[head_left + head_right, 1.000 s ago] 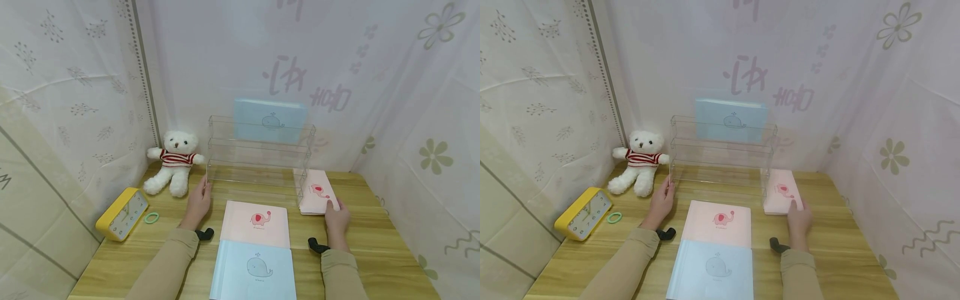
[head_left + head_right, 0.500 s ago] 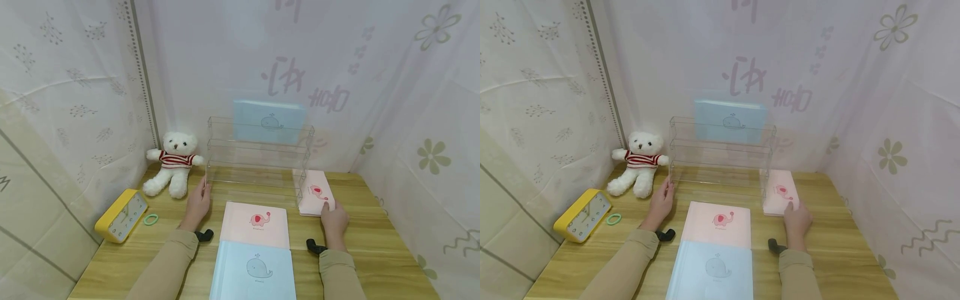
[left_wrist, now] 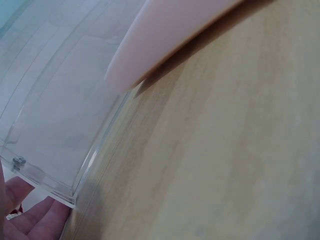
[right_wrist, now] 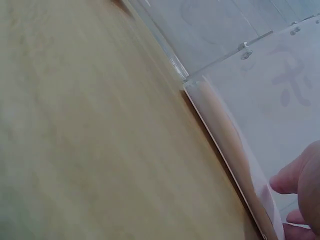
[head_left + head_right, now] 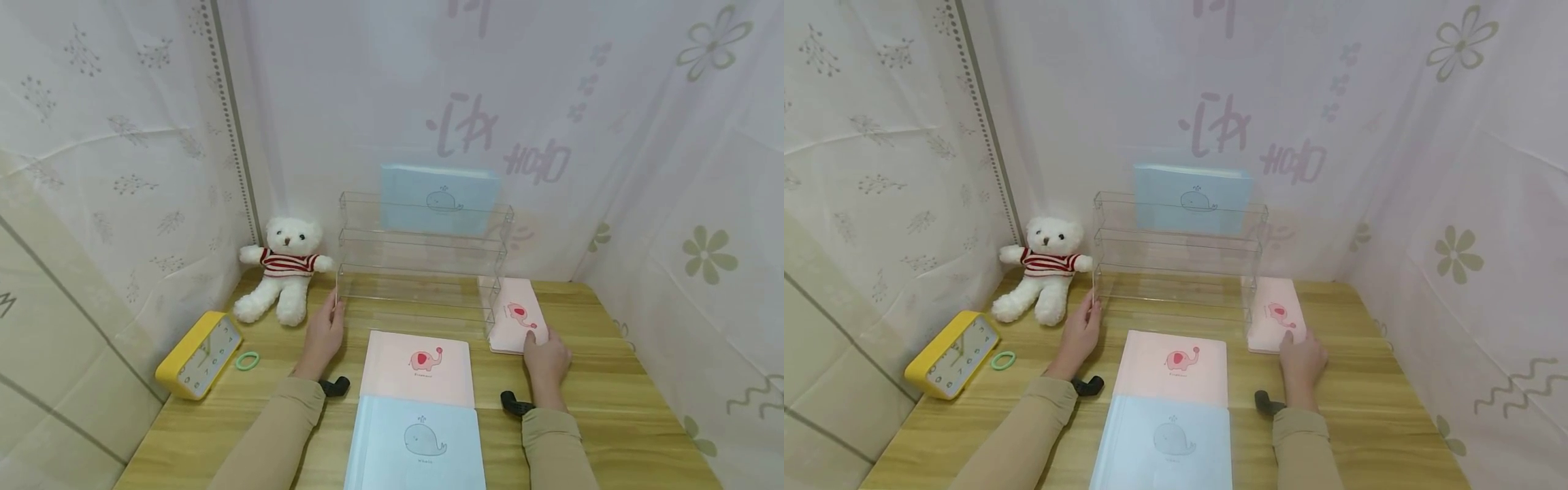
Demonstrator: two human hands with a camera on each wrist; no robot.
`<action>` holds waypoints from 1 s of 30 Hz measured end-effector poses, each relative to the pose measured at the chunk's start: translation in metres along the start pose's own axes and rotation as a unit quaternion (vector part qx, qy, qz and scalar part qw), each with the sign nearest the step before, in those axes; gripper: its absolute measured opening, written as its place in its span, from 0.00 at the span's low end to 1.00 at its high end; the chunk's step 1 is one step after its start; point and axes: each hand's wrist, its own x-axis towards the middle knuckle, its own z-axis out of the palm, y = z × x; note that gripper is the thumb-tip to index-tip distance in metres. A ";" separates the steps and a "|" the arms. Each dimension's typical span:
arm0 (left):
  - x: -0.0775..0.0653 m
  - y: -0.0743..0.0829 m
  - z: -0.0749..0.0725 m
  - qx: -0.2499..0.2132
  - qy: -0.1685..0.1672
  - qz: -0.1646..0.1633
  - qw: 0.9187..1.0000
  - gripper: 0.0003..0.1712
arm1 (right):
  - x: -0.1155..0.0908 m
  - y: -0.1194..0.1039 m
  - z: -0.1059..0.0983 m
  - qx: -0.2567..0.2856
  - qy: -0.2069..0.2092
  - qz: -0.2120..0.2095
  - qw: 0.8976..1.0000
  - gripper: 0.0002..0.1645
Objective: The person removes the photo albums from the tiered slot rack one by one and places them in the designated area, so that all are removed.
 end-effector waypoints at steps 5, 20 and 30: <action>-0.004 0.001 -0.002 0.005 -0.001 -0.012 1.000 0.31 | -0.010 -0.028 -0.006 0.039 0.025 -0.023 0.999 0.36; 0.000 0.004 0.001 -0.007 0.007 0.003 1.000 0.30 | -0.011 -0.196 -0.032 0.214 0.077 -0.316 0.921 0.27; -0.001 -0.006 0.003 -0.001 0.024 0.028 0.999 0.30 | 0.035 -0.282 -0.053 0.106 0.027 -0.385 0.916 0.38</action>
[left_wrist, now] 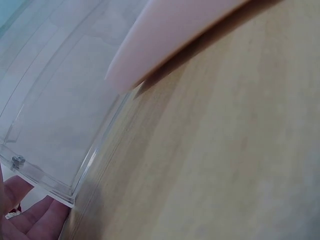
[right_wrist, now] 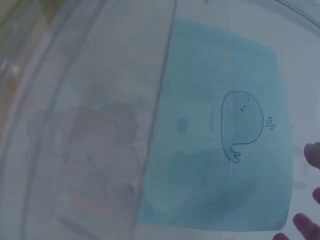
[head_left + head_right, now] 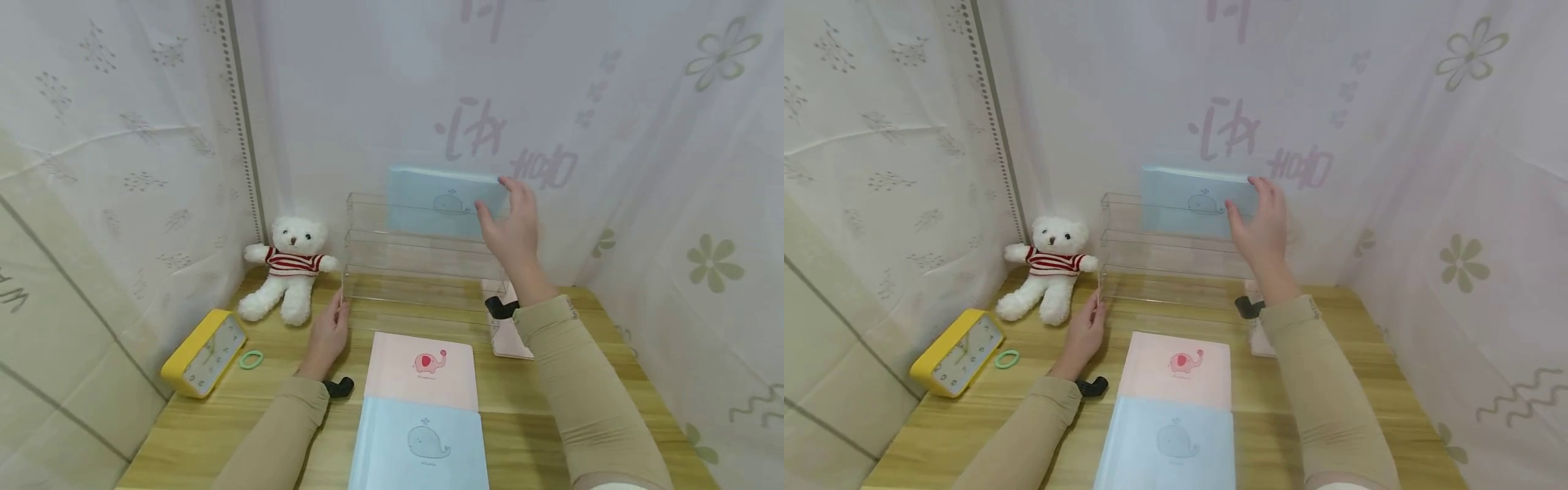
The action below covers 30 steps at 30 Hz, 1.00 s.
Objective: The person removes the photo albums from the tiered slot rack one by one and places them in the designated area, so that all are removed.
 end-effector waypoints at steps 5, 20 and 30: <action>-0.003 0.005 -0.002 -0.019 -0.009 -0.018 1.000 0.30 | 0.030 -0.011 0.001 -0.038 -0.059 -0.032 0.997 0.40; 0.001 0.009 -0.007 -0.012 -0.028 -0.042 0.999 0.31 | 0.036 -0.010 0.009 -0.047 -0.110 0.006 0.993 0.21; 0.000 0.007 -0.006 -0.006 -0.038 -0.044 0.998 0.31 | 0.042 -0.016 0.013 -0.003 -0.077 0.079 0.994 0.19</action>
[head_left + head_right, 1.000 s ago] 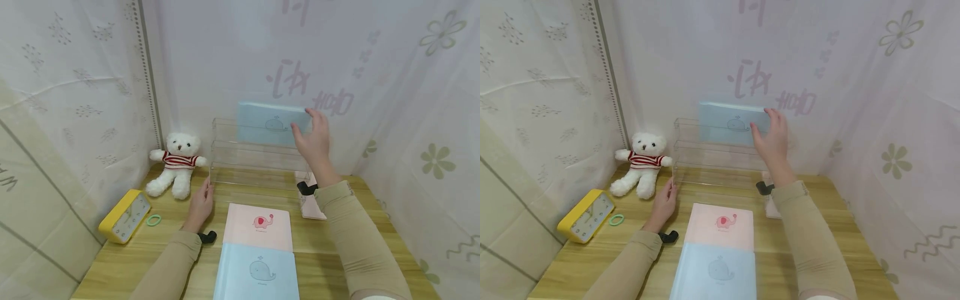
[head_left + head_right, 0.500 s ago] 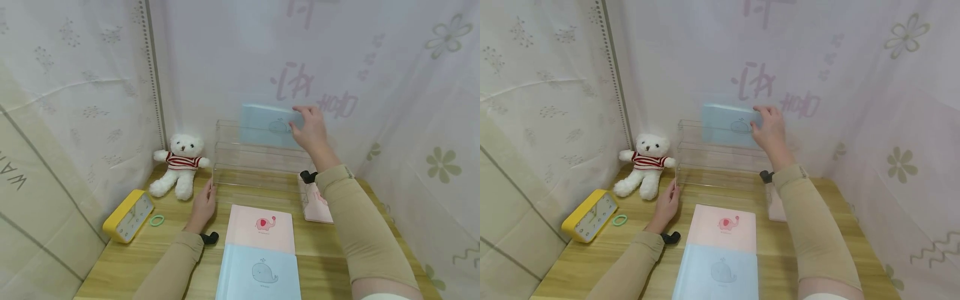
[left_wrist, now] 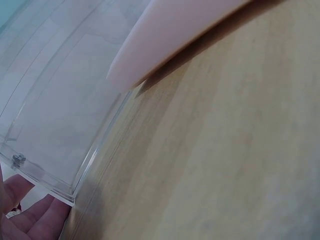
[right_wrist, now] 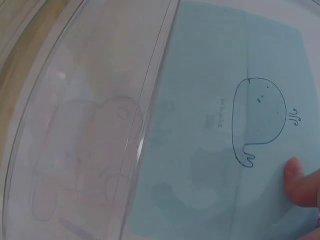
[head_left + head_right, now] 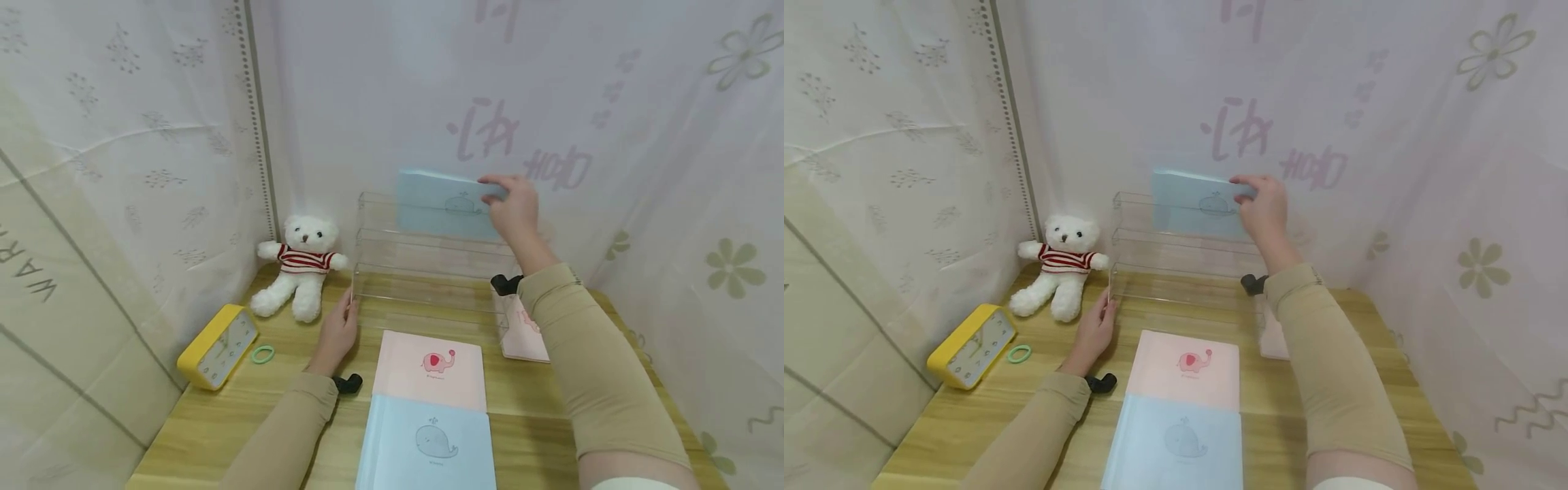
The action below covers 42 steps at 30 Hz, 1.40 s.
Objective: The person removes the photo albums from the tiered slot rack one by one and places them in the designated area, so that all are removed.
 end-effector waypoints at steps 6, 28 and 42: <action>0.001 -0.002 0.003 -0.010 0.016 0.025 1.000 0.31 | -0.002 -0.004 0.006 0.032 0.038 0.009 0.999 0.16; -0.003 0.007 -0.002 -0.007 0.009 -0.001 1.000 0.31 | -0.053 0.002 -0.080 0.107 0.242 -0.071 0.962 0.09; 0.003 -0.009 0.004 -0.005 0.023 0.033 0.999 0.33 | -0.144 0.070 -0.102 0.009 0.110 -0.060 0.992 0.09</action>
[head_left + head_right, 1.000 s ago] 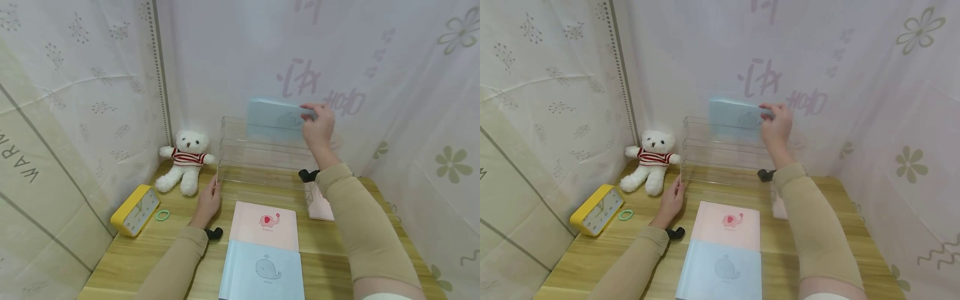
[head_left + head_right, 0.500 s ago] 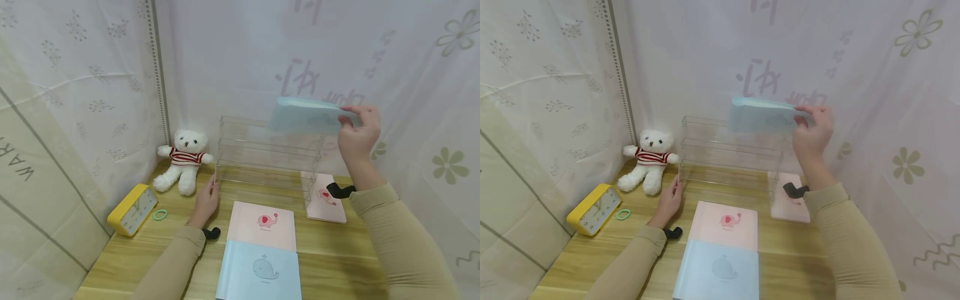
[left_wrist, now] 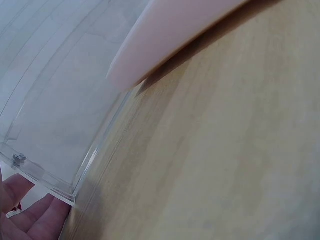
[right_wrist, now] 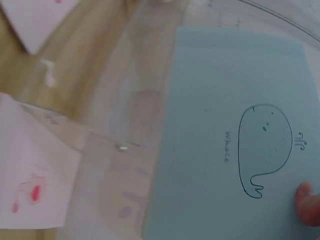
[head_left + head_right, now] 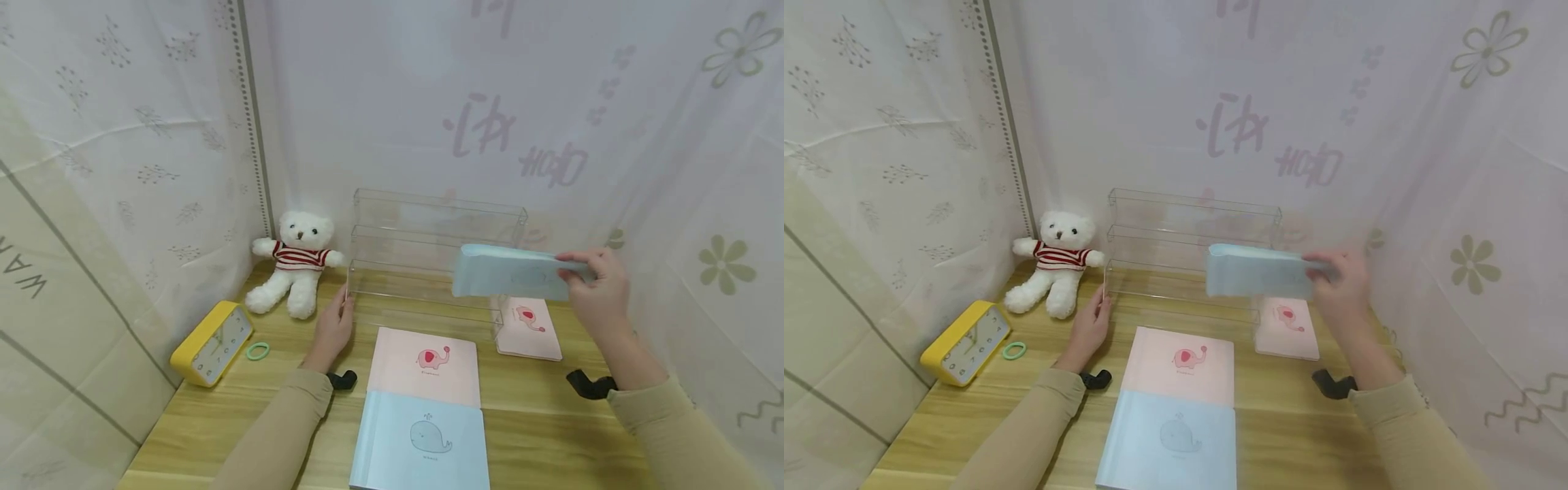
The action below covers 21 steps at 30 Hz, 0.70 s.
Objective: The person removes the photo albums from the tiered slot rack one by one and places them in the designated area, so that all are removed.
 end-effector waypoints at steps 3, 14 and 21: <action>0.001 -0.004 0.001 0.002 -0.001 0.000 1.000 0.32 | -0.021 0.012 -0.007 -0.021 -0.027 0.013 0.999 0.10; 0.006 -0.024 0.009 0.017 -0.007 0.005 1.000 0.34 | -0.068 0.064 -0.050 -0.061 -0.120 0.037 0.990 0.13; 0.009 -0.037 0.012 0.008 -0.012 -0.001 1.000 0.35 | -0.086 0.093 -0.065 -0.076 -0.179 0.018 0.981 0.17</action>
